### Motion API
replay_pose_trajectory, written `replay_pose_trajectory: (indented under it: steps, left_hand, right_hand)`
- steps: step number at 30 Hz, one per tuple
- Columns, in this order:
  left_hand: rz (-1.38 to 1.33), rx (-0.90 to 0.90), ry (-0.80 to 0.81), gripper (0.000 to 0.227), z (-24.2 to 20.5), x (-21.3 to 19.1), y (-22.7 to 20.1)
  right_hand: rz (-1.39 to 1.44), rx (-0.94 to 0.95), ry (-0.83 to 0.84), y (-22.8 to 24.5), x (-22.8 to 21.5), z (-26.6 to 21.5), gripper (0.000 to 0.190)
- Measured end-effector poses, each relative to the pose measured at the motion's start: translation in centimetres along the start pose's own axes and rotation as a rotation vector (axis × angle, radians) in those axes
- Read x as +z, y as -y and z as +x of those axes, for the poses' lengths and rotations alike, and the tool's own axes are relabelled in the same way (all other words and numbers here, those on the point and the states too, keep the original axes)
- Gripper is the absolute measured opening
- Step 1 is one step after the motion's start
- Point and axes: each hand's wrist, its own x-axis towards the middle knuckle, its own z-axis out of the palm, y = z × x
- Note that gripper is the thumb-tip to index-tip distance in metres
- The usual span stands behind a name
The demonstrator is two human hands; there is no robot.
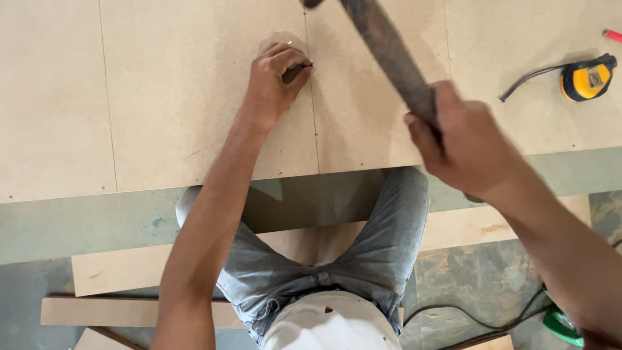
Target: The person hammers nails into a wooden board while sitting on the floor, using a hammer and a tape measure.
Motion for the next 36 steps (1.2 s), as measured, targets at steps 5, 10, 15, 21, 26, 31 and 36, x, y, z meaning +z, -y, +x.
replay_pose_trajectory:
  steps: [5, 10, 15, 21, 26, 31, 36]
  left_hand:
    - [-0.021, 0.008, -0.018, 0.01, 0.1, 0.2, -0.2]
    - [-0.023, -0.009, -0.004, 0.01, 0.2, -0.4, -0.6]
    - [-0.012, 0.007, 0.003, 0.01, 0.1, -0.3, -0.4]
    - [-0.025, -0.005, 0.009, 0.01, 0.1, -0.2, 0.0]
    - [-0.022, 0.011, -0.008, 0.009, -0.1, -0.2, -0.1]
    - [0.001, 0.005, -0.018, 0.01, 0.2, -0.3, -0.5]
    - [-0.03, 0.002, -0.007, 0.01, 0.1, -0.3, -0.3]
  right_hand:
    - [-0.027, 0.167, 0.205, 0.0, 0.2, 1.1, 0.026]
    - [0.086, -0.04, -0.142, 0.0, -0.8, -0.4, 0.031]
    - [-0.04, 0.087, 0.088, -0.6, 1.1, 0.5, 0.03]
    - [0.024, 0.004, -0.104, 0.6, -0.6, -1.2, 0.031]
    - [-0.133, 0.08, 0.091, 0.6, 1.0, 0.3, 0.029]
    - [0.026, 0.102, -0.028, 1.2, -1.1, -0.9, 0.027]
    - [-0.046, 0.021, -0.027, 0.2, 2.0, -0.3, 0.028]
